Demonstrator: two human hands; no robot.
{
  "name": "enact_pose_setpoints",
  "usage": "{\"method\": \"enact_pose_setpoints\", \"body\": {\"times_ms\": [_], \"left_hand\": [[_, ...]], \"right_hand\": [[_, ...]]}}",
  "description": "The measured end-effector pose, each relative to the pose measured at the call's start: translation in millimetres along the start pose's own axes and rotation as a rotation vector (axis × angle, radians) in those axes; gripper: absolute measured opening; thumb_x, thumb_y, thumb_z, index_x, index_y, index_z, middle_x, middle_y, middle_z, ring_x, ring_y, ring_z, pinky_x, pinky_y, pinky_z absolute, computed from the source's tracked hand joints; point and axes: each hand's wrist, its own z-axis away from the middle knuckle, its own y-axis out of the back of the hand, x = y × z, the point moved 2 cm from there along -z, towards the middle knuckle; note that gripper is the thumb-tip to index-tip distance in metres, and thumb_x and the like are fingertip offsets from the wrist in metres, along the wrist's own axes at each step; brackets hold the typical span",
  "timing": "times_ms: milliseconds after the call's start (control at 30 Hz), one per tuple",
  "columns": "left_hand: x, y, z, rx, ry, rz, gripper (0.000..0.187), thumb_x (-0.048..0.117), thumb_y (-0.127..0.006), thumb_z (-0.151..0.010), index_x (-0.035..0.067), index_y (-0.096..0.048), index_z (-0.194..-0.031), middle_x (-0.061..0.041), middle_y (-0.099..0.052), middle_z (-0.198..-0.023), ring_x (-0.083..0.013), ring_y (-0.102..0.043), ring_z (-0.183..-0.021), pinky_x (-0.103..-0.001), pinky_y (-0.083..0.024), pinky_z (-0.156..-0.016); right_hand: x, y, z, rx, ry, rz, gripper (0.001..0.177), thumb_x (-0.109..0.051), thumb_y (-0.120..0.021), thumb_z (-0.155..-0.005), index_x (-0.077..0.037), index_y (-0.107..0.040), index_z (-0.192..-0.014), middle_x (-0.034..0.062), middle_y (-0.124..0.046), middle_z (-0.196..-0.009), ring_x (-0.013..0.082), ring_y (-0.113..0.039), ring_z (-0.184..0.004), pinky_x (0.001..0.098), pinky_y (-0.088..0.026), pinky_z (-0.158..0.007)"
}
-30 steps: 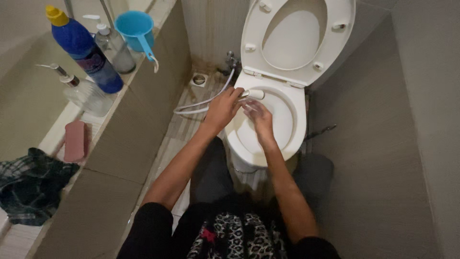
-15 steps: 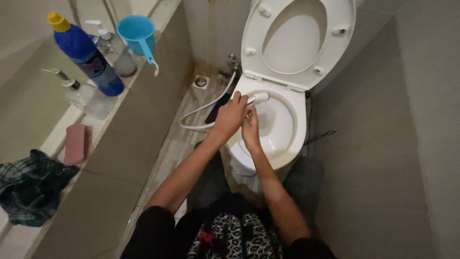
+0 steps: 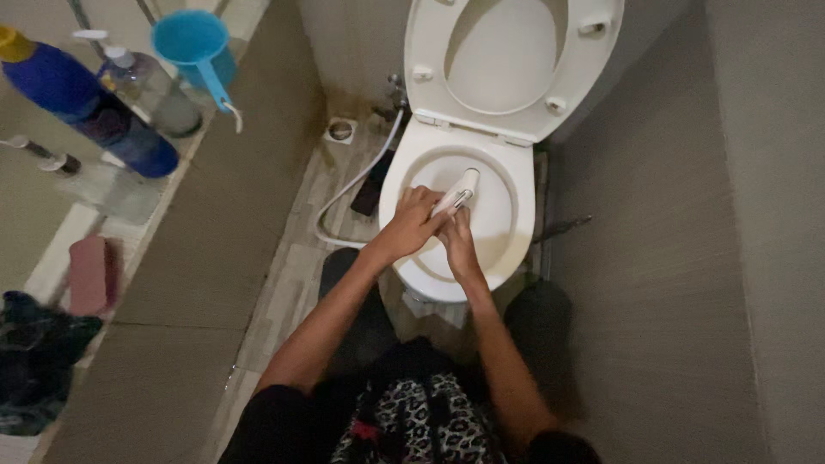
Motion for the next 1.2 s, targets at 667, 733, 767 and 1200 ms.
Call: {"method": "enact_pose_setpoints", "body": {"times_ms": [667, 733, 767, 1200], "left_hand": [[21, -65, -12, 0.064, 0.360, 0.132, 0.051, 0.048, -0.062, -0.098, 0.005, -0.057, -0.125, -0.018, -0.070, -0.091, -0.0304, -0.068, -0.075, -0.041, -0.051, -0.069], [23, -69, -13, 0.072, 0.377, 0.124, 0.050, 0.049, -0.063, -0.096, 0.007, -0.058, -0.123, -0.017, -0.071, -0.090, -0.0302, -0.070, -0.073, -0.041, -0.052, -0.067], [23, -70, -12, 0.068, 0.398, 0.105, 0.050, 0.049, -0.064, -0.096, 0.008, -0.059, -0.123, -0.017, -0.071, -0.087, -0.0302, -0.070, -0.073, -0.041, -0.052, -0.067], [7, -74, -16, -0.132, 0.205, 0.064, 0.053, 0.045, -0.067, -0.093, 0.013, -0.057, -0.134, -0.018, -0.071, -0.120, -0.0374, -0.070, -0.102, -0.046, -0.053, -0.087]], "right_hand": [[25, 75, -6, -0.093, 0.101, 0.153, 0.038, -0.024, -0.045, -0.110, 0.002, -0.051, -0.136, 0.0091, -0.045, -0.133, 0.0250, -0.059, -0.121, 0.0435, -0.055, -0.101], [22, 86, -8, -0.087, -0.001, -0.017, 0.039, -0.029, -0.043, -0.109, 0.000, -0.051, -0.135, 0.0104, -0.052, -0.129, 0.0259, -0.063, -0.116, 0.0460, -0.057, -0.099], [17, 93, -9, -0.084, -0.041, -0.108, 0.040, -0.031, -0.043, -0.110, -0.002, -0.052, -0.135, 0.0126, -0.058, -0.128, 0.0266, -0.064, -0.117, 0.0465, -0.055, -0.102], [1, 105, 11, 0.103, -0.153, -0.101, 0.052, -0.043, -0.048, -0.107, -0.001, -0.054, -0.138, 0.0157, -0.066, -0.126, 0.0287, -0.065, -0.122, 0.0474, -0.056, -0.105]]}}
